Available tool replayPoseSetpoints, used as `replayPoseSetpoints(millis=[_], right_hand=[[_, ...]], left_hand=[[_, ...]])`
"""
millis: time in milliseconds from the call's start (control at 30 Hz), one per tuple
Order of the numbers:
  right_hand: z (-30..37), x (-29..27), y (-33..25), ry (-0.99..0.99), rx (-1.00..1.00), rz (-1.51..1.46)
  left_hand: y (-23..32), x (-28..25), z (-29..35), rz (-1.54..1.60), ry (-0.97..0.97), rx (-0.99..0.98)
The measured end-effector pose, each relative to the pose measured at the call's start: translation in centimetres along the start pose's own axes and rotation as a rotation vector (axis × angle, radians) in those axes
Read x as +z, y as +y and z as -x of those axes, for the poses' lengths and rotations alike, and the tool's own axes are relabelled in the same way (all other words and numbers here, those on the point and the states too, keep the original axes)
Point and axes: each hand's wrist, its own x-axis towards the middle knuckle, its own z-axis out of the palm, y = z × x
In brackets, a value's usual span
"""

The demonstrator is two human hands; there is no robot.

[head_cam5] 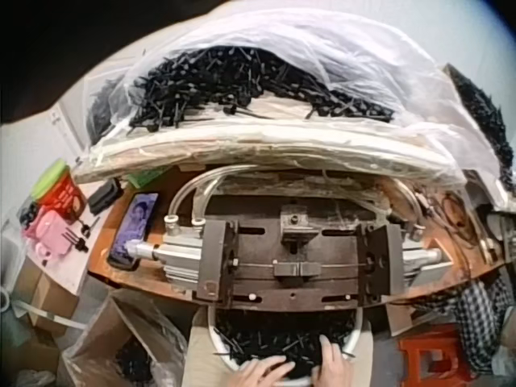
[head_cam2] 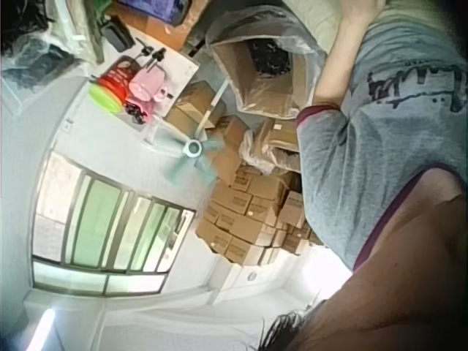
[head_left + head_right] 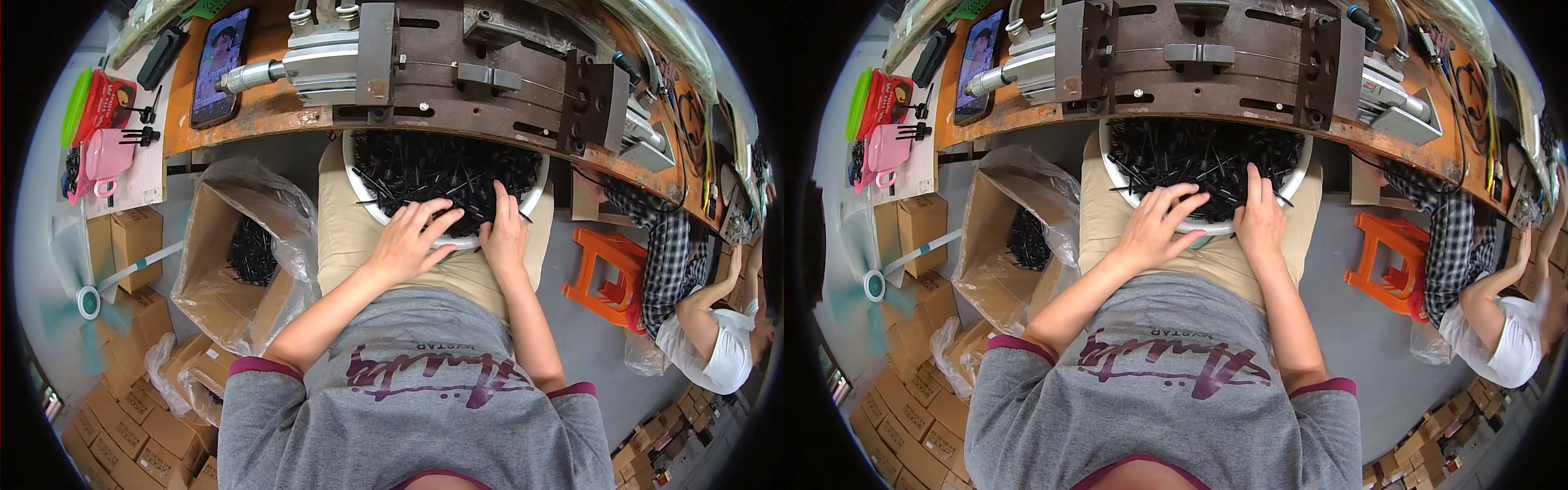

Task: Assembling small black plastic cable or wire components using a workbench fixture.

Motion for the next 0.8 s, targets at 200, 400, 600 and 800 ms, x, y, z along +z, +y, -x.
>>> replayPoseSetpoints(millis=[200, 400, 600, 800], right_hand=[[-2.3, -0.6, -0.6, 0.106, 0.069, -0.239], [-5.1, -0.7, -2.0, 0.093, 0.152, -0.409], [-6.5, -0.7, -2.9, 0.092, 0.079, -0.437], [-5.3, -3.5, -1.8, 0.17, -0.096, -0.115]], left_hand=[[-0.2, 0.4, 1.3, 0.013, -0.005, -0.05], [-0.8, 0.0, 1.1, -0.047, 0.054, -0.072], [-1.1, -0.8, 1.3, 0.011, 0.161, -0.205], [-4.1, -2.4, 1.9, 0.016, 0.464, -0.425]])
